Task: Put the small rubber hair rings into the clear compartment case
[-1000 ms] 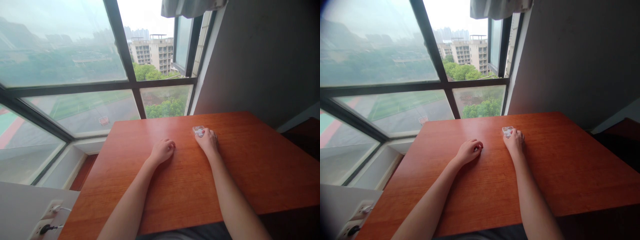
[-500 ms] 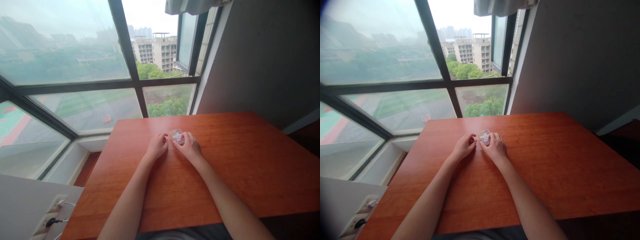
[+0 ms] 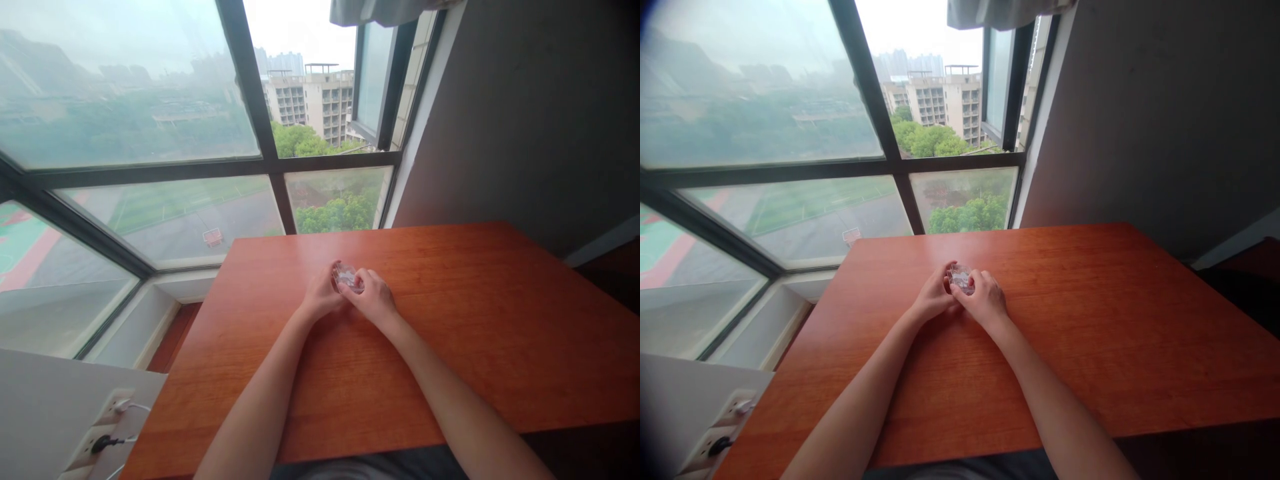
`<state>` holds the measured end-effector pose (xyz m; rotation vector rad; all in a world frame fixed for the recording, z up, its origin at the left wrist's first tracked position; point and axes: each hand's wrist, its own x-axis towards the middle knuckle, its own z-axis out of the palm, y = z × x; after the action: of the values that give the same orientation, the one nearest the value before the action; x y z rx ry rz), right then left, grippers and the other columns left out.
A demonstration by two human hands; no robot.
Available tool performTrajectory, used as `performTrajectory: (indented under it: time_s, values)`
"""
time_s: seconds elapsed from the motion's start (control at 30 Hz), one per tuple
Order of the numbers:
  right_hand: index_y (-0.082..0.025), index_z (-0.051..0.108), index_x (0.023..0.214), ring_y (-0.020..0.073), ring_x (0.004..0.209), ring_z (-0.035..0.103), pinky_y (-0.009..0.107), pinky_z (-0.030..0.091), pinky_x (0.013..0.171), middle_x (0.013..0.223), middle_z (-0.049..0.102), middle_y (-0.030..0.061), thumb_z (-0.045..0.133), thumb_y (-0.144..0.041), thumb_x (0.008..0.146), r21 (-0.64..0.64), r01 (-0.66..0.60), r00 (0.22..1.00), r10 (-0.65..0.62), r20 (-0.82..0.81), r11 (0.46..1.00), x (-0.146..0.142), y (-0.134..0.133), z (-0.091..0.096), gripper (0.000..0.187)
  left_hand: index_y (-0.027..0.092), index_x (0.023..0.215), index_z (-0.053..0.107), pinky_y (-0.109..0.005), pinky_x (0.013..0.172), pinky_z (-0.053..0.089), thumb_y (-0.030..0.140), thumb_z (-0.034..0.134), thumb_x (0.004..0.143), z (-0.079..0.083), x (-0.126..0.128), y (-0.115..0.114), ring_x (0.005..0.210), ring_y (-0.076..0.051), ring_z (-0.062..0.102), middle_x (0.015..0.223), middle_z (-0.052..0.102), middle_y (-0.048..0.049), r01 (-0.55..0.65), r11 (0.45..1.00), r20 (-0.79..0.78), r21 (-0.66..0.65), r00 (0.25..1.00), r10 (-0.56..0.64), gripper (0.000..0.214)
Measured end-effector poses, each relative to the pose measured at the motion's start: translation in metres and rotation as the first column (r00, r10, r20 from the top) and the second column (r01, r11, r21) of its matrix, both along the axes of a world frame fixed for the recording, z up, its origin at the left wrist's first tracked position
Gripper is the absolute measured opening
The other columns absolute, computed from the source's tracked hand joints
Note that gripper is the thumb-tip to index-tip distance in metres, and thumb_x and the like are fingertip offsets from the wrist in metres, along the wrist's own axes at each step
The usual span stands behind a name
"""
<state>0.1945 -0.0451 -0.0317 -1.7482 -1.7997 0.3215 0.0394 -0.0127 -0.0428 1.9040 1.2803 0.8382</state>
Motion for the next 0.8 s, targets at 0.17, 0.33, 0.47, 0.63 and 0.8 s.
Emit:
performTrajectory:
  time_s: [0.17,0.33,0.47,0.63,0.8]
  values:
    - [-0.023,0.05,0.073,0.0144,0.067,0.053,0.024,0.033,0.059,0.077,0.053,-0.0004,0.058,-0.059,0.076,-0.014,0.002,0.999,-0.002,-0.035,1.0,0.0,0.001,0.001,0.037,0.021,0.137,0.038,-0.037,0.089,0.05,0.018,0.075,0.061,-0.002,-0.001,0.001,0.105,-0.025,0.061,0.124,0.058,-0.0117,0.032,0.999,0.105,-0.026,0.994,-0.029,0.084]
    - [-0.022,0.05,0.07,0.0139,0.065,0.052,0.024,0.034,0.059,0.074,0.052,-0.0007,0.058,-0.058,0.077,-0.01,-0.012,0.998,0.012,-0.054,1.0,-0.001,0.001,0.001,0.037,0.021,0.138,0.037,-0.037,0.088,0.051,0.017,0.075,0.062,-0.002,0.0,0.0,0.104,-0.025,0.062,0.122,0.059,-0.0119,0.054,0.997,0.177,-0.053,0.983,-0.044,0.085]
    - [-0.022,0.05,0.069,0.0138,0.065,0.052,0.024,0.035,0.059,0.075,0.053,-0.0008,0.059,-0.058,0.076,-0.015,-0.026,0.996,0.024,-0.081,1.0,0.003,0.003,0.001,0.037,0.021,0.137,0.036,-0.036,0.087,0.051,0.019,0.076,0.063,0.0,0.001,-0.001,0.104,-0.024,0.062,0.121,0.059,-0.0128,0.07,0.994,0.254,-0.084,0.966,-0.047,0.084]
    - [-0.022,0.049,0.066,0.0133,0.061,0.051,0.023,0.035,0.057,0.063,0.053,-0.0028,0.047,-0.057,0.083,-0.069,-0.072,0.968,0.053,-0.245,0.995,0.012,0.006,0.006,0.039,0.017,0.129,0.038,-0.031,0.077,0.054,0.021,0.079,0.062,0.005,0.0,-0.002,0.097,-0.021,0.063,0.121,0.056,-0.0147,0.134,0.979,0.381,-0.154,0.922,-0.066,0.078]
    - [-0.022,0.05,0.068,0.0138,0.06,0.053,0.024,0.039,0.057,0.062,0.055,-0.0035,0.057,-0.061,0.074,-0.102,-0.101,0.937,0.06,-0.345,0.99,0.012,0.008,0.004,0.04,0.017,0.128,0.037,-0.03,0.078,0.053,0.02,0.079,0.06,0.008,0.001,-0.003,0.096,-0.02,0.062,0.12,0.055,-0.0138,0.136,0.968,0.421,-0.209,0.906,-0.036,0.08]
